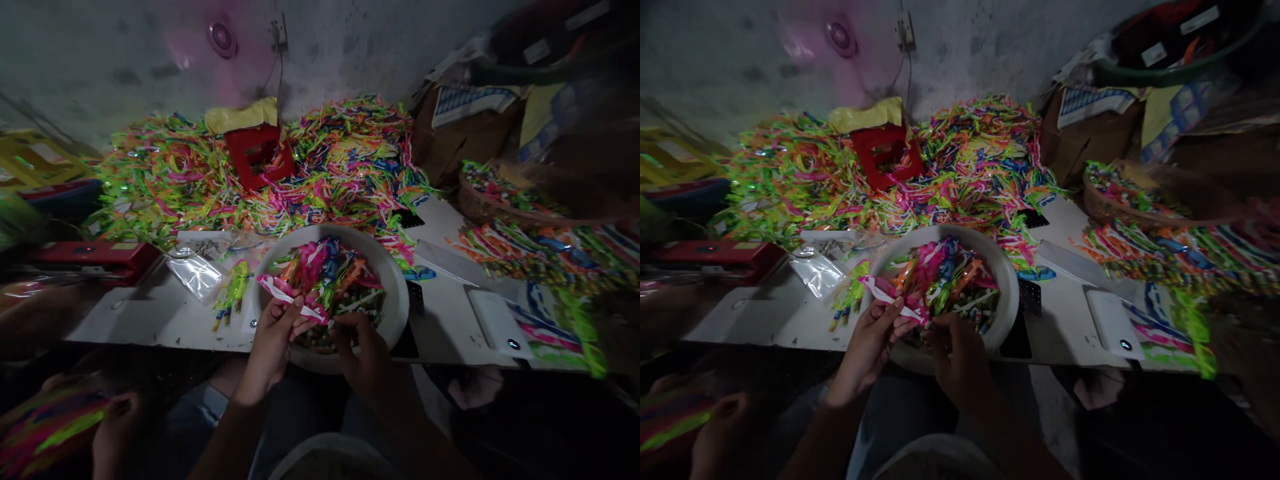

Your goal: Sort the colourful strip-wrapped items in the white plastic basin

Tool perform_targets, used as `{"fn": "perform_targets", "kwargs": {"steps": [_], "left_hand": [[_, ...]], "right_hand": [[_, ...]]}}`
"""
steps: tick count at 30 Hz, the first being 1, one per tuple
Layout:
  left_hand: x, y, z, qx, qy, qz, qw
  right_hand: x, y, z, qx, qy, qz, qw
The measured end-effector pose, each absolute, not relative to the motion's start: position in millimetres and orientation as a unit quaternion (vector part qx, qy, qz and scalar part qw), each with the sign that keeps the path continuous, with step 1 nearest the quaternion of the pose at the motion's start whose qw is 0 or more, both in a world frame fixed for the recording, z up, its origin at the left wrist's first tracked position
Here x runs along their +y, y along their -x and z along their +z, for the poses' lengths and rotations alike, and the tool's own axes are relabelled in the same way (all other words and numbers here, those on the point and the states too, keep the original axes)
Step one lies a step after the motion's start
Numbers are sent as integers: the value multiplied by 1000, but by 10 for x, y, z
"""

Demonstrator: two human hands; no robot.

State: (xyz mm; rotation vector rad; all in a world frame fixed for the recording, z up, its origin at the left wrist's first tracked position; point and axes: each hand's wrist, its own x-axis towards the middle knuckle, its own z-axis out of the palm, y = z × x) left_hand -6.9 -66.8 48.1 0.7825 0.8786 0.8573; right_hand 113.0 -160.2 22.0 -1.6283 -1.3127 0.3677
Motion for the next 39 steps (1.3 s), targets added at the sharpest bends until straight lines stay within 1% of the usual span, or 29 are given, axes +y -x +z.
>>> {"fn": "perform_targets", "kwargs": {"steps": [10, 12, 17, 20, 24, 27, 32, 33, 35, 37, 39], "left_hand": [[-714, 83, 483, 404, -349, 399, 745], [-719, 84, 483, 404, -354, 402, 742], [-720, 102, 481, 395, -372, 398, 740], [-727, 116, 488, 393, -384, 393, 738], [-743, 133, 484, 403, -380, 394, 733], [-753, 140, 479, 392, -394, 398, 729], [-805, 111, 511, 389, -454, 422, 682], [-826, 100, 516, 390, -466, 425, 671], [-875, 76, 512, 388, -476, 423, 666], [-924, 62, 487, 384, -468, 415, 679], [-961, 65, 449, 383, -452, 407, 695]], "right_hand": [[-1581, -1114, 183, -557, 629, 117, 530], [-1573, -1118, 216, -551, 624, 149, 534], [-1550, -1155, 318, -481, 613, 307, 546], [-1540, -1165, 342, -451, 582, 373, 565], [-1538, -1150, 342, -437, 569, 394, 575], [-1537, -1156, 332, -447, 596, 388, 543], [-1543, -1222, 283, -467, 553, 467, 508], [-1552, -1232, 276, -475, 552, 468, 501], [-1582, -1239, 270, -500, 575, 432, 482], [-1619, -1227, 266, -525, 599, 381, 470], [-1646, -1201, 258, -523, 609, 361, 475]]}}
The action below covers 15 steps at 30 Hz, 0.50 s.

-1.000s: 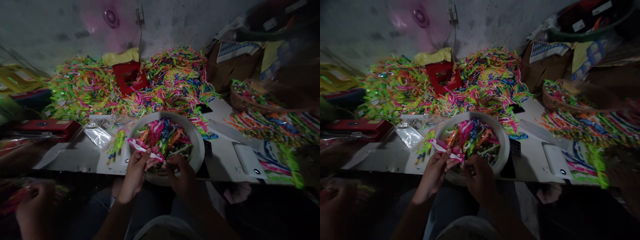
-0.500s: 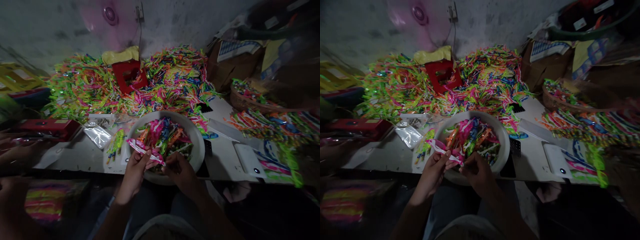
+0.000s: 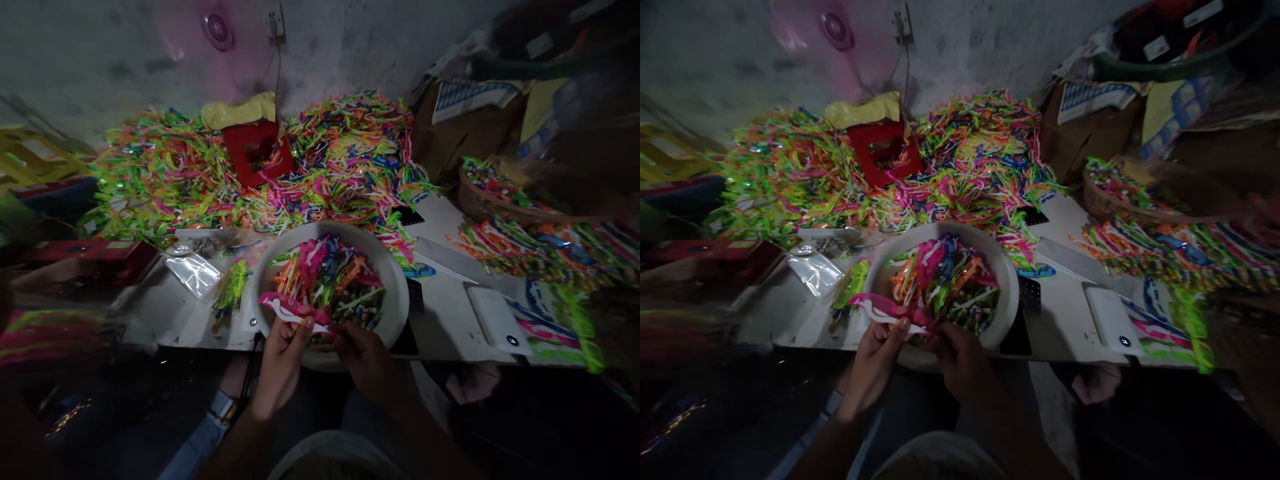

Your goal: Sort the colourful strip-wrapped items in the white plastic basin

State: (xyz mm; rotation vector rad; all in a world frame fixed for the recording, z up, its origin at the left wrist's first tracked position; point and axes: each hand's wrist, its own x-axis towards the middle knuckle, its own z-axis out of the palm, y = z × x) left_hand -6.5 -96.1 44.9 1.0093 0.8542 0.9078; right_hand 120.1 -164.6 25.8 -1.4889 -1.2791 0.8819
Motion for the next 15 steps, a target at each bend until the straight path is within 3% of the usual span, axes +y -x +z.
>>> {"fn": "perform_targets", "kwargs": {"steps": [8, 11, 15], "left_hand": [[-932, 232, 379, 422, -447, 400, 679], [-938, 303, 378, 435, -466, 395, 662], [-990, 332, 410, 439, -443, 401, 671]], "right_hand": [[-1576, -1133, 199, -498, 515, 497, 490], [-1583, -1111, 197, -552, 512, 458, 474], [-1596, -990, 236, -571, 492, 407, 516]]}}
